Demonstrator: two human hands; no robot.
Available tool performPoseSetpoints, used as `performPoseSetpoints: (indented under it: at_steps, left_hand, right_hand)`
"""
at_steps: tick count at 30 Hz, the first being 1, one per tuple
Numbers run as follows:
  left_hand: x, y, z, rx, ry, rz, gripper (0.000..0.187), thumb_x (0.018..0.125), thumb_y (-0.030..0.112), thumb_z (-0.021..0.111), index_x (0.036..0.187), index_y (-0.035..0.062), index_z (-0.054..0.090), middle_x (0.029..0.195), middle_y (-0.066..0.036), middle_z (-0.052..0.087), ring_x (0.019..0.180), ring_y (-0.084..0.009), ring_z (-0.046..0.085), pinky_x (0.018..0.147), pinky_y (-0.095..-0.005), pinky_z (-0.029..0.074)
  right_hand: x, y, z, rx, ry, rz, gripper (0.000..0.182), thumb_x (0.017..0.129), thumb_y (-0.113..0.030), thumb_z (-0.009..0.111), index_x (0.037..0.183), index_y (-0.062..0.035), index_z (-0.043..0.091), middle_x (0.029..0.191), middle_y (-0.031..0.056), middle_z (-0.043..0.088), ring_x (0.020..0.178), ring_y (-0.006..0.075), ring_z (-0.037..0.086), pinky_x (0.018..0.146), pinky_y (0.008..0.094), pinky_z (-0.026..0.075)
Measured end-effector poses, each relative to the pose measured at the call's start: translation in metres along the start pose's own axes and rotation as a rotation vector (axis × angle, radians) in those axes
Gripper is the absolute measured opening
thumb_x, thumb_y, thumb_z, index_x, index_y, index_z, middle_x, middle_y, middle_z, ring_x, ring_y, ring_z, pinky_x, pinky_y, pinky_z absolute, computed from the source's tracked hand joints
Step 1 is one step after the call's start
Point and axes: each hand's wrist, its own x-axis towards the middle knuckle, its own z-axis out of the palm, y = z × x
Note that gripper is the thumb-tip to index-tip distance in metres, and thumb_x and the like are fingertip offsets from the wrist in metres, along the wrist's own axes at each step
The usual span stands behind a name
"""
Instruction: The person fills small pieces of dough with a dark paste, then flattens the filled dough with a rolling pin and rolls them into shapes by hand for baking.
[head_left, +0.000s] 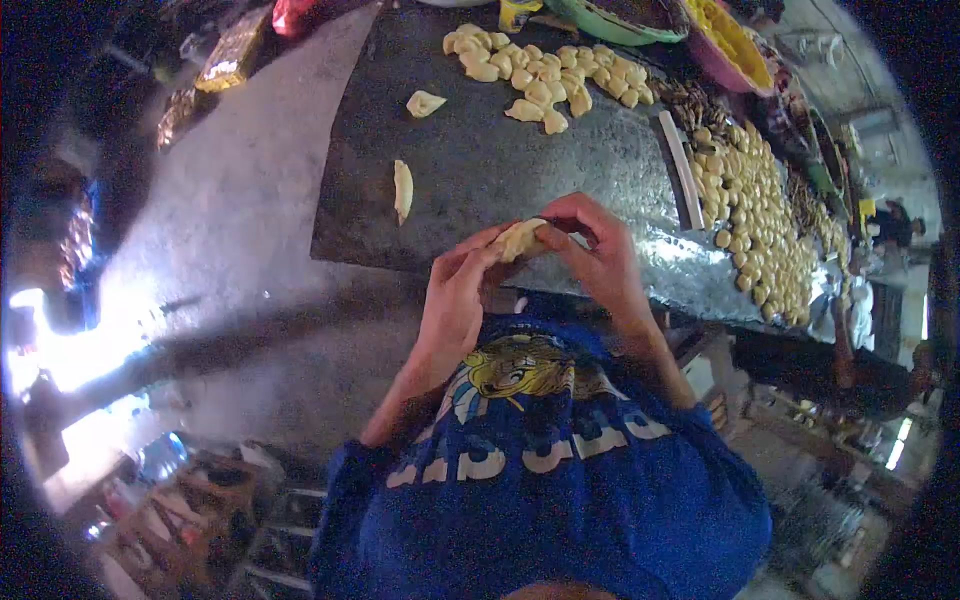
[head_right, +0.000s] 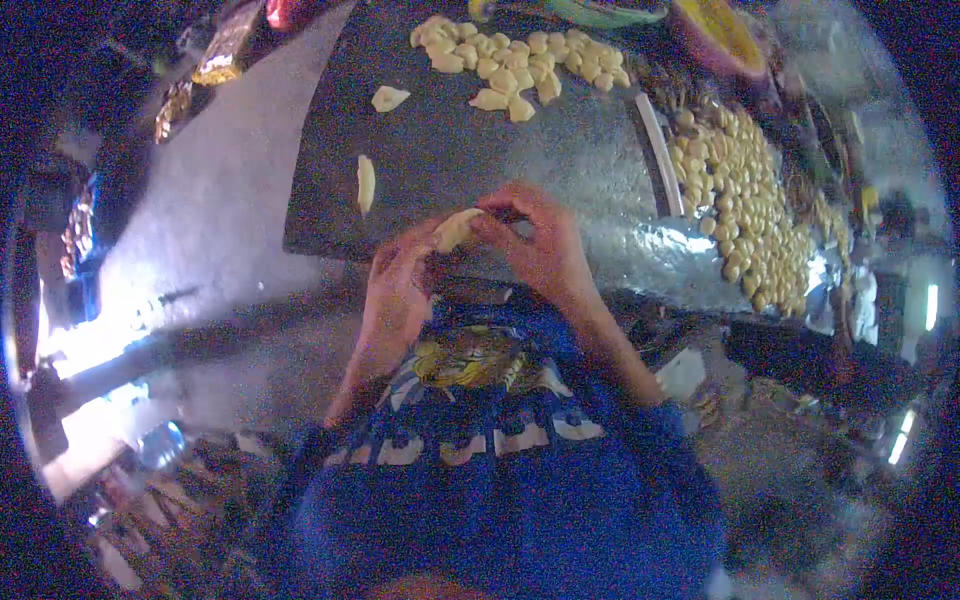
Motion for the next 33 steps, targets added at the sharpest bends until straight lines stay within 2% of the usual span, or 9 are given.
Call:
performPoseSetpoints:
  at_steps: [5, 11, 14, 17, 20, 23, 26, 29, 33]
  left_hand:
    - [0.007, -0.003, 0.005, -0.058, 0.044, -0.038, 0.028, 0.094, 0.009, 0.053, 0.114, -0.0068, 0.063, 0.115, -0.012, 0.064, 0.105, -0.0196, 0.061, 0.092, -0.0323, 0.049]
    - [0.031, -0.026, -0.007, -0.069, 0.076, -0.104, 0.017, 0.092, 0.009, 0.057, 0.102, -0.0026, 0.065, 0.103, -0.012, 0.067, 0.096, -0.0197, 0.064, 0.087, -0.0337, 0.052]
    - [0.035, -0.020, 0.010, 0.016, 0.077, -0.169, 0.016, 0.093, 0.011, 0.057, 0.099, -0.0015, 0.065, 0.098, -0.011, 0.067, 0.091, -0.0193, 0.065, 0.086, -0.0332, 0.052]
    - [0.045, -0.034, 0.006, 0.036, 0.059, -0.180, 0.019, 0.093, 0.013, 0.057, 0.101, -0.0015, 0.065, 0.099, -0.011, 0.067, 0.089, -0.0204, 0.066, 0.084, -0.0338, 0.054]
    - [0.042, -0.029, 0.026, -0.080, 0.072, -0.227, 0.021, 0.094, 0.015, 0.055, 0.103, -0.0012, 0.064, 0.100, -0.011, 0.067, 0.091, -0.0220, 0.066, 0.083, -0.0358, 0.055]
    - [0.051, -0.032, 0.025, 0.078, 0.097, -0.289, 0.021, 0.095, 0.014, 0.054, 0.104, -0.0014, 0.063, 0.102, -0.013, 0.067, 0.094, -0.0247, 0.067, 0.085, -0.0395, 0.056]
    - [0.054, -0.035, 0.029, -0.034, 0.227, -0.337, 0.020, 0.095, 0.013, 0.053, 0.105, -0.0009, 0.063, 0.103, -0.013, 0.067, 0.095, -0.0254, 0.067, 0.087, -0.0410, 0.056]
    - [0.057, -0.044, 0.025, -0.143, 0.167, -0.305, 0.018, 0.095, 0.012, 0.053, 0.105, 0.0002, 0.062, 0.102, -0.013, 0.066, 0.093, -0.0245, 0.067, 0.085, -0.0394, 0.056]
    - [0.055, -0.047, 0.039, -0.165, 0.164, -0.190, 0.016, 0.095, 0.010, 0.053, 0.106, 0.0001, 0.060, 0.105, -0.012, 0.065, 0.096, -0.0225, 0.065, 0.086, -0.0363, 0.054]
  right_hand:
    - [0.004, 0.003, -0.008, 0.041, 0.032, -0.142, 0.015, 0.084, -0.003, 0.069, 0.097, 0.0011, 0.066, 0.102, 0.0091, 0.060, 0.097, 0.0189, 0.060, 0.085, 0.0284, 0.048]
    - [0.004, 0.013, -0.022, 0.109, 0.034, -0.165, 0.019, 0.082, -0.007, 0.071, 0.099, 0.0011, 0.065, 0.102, 0.0100, 0.061, 0.097, 0.0192, 0.059, 0.081, 0.0301, 0.048]
    - [0.007, 0.005, -0.036, 0.100, -0.035, -0.168, 0.020, 0.080, -0.006, 0.072, 0.098, -0.0011, 0.065, 0.099, 0.0100, 0.061, 0.095, 0.0225, 0.060, 0.080, 0.0327, 0.049]
    - [0.010, 0.015, -0.042, -0.113, -0.016, -0.304, 0.020, 0.079, -0.012, 0.072, 0.097, -0.0060, 0.066, 0.095, 0.0086, 0.062, 0.088, 0.0265, 0.062, 0.080, 0.0367, 0.051]
    - [0.012, 0.024, -0.050, -0.268, 0.054, -0.447, 0.022, 0.074, -0.013, 0.076, 0.095, -0.0099, 0.067, 0.096, 0.0071, 0.061, 0.091, 0.0288, 0.060, 0.081, 0.0394, 0.050]
    - [0.005, 0.028, -0.052, -0.291, 0.069, -0.609, 0.024, 0.071, -0.015, 0.078, 0.093, -0.0130, 0.068, 0.098, 0.0054, 0.062, 0.095, 0.0297, 0.059, 0.082, 0.0408, 0.049]
    - [-0.005, 0.042, -0.056, -0.271, 0.072, -0.626, 0.024, 0.069, -0.009, 0.079, 0.091, -0.0105, 0.068, 0.096, 0.0048, 0.060, 0.090, 0.0276, 0.058, 0.079, 0.0393, 0.048]
    - [-0.008, 0.050, -0.059, -0.174, 0.104, -0.527, 0.024, 0.071, -0.009, 0.078, 0.092, -0.0085, 0.068, 0.097, 0.0065, 0.059, 0.090, 0.0269, 0.058, 0.080, 0.0386, 0.047]
    - [-0.006, 0.039, -0.060, -0.103, 0.169, -0.243, 0.025, 0.074, -0.011, 0.078, 0.094, -0.0053, 0.064, 0.097, 0.0087, 0.059, 0.088, 0.0241, 0.059, 0.077, 0.0350, 0.048]
